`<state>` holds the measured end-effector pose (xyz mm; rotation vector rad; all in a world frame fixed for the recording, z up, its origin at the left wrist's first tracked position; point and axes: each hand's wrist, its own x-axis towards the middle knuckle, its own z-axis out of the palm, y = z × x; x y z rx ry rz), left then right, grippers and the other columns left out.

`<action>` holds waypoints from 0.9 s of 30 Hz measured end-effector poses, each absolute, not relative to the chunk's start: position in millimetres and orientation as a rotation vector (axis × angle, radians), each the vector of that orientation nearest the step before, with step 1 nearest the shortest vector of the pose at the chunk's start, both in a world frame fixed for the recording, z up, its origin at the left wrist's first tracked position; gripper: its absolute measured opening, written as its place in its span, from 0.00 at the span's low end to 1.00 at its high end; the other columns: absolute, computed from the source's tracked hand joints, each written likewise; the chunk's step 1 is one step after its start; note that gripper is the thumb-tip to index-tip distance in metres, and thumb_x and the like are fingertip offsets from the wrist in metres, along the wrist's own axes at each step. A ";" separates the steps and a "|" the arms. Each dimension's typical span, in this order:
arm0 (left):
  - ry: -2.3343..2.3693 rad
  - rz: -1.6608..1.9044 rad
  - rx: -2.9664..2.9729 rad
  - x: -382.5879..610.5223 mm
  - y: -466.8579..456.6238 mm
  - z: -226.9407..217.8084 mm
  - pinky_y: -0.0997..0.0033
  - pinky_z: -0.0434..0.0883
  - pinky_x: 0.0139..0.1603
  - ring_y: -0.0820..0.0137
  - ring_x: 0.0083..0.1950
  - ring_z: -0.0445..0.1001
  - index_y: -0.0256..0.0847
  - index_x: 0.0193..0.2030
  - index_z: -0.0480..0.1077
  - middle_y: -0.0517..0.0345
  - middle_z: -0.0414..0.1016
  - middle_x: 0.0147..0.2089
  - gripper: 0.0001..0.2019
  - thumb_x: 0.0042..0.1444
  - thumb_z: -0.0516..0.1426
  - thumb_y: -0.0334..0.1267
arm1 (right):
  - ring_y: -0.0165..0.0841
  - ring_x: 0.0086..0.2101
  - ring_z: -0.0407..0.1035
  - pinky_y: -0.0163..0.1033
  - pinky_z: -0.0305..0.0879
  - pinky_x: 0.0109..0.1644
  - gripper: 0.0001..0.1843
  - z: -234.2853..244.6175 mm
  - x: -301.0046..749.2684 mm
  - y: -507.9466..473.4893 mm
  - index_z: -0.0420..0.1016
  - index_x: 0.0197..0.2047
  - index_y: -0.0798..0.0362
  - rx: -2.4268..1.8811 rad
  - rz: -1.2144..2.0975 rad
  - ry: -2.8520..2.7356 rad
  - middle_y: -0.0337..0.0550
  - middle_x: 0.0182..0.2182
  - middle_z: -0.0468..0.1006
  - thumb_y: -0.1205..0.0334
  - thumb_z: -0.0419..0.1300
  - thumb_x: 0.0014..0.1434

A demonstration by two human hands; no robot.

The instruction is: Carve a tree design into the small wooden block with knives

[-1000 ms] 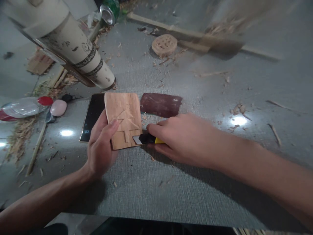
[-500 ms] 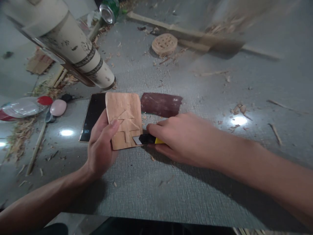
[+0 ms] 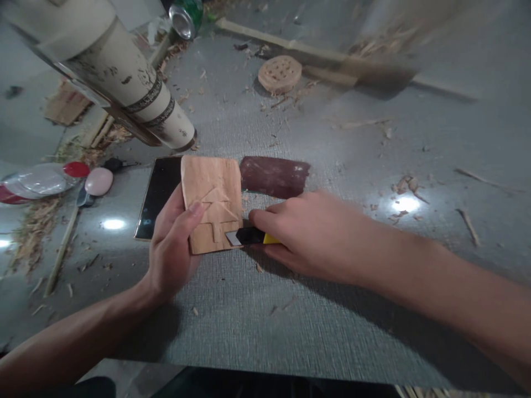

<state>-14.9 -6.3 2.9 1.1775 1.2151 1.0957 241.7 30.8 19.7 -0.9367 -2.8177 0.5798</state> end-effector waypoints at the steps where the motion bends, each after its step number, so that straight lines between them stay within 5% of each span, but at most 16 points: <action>1: 1.218 1.096 1.179 -14.7 -6.3 2.9 0.49 0.87 0.60 0.48 0.63 0.85 0.47 0.65 0.81 0.49 0.86 0.59 0.16 0.78 0.61 0.49 | 0.32 0.24 0.69 0.43 0.42 0.31 0.03 19.8 241.6 30.9 0.75 0.43 0.48 -0.941 0.585 -2.824 0.38 0.31 0.84 0.62 0.63 0.73; 27: 1.163 1.113 1.182 -17.2 -6.6 -1.5 0.53 0.85 0.57 0.53 0.57 0.85 0.47 0.67 0.79 0.51 0.86 0.58 0.15 0.80 0.61 0.47 | 0.33 0.25 0.70 0.43 0.42 0.32 0.02 15.5 241.9 31.1 0.76 0.45 0.48 -0.944 0.559 -2.838 0.37 0.31 0.84 0.63 0.66 0.71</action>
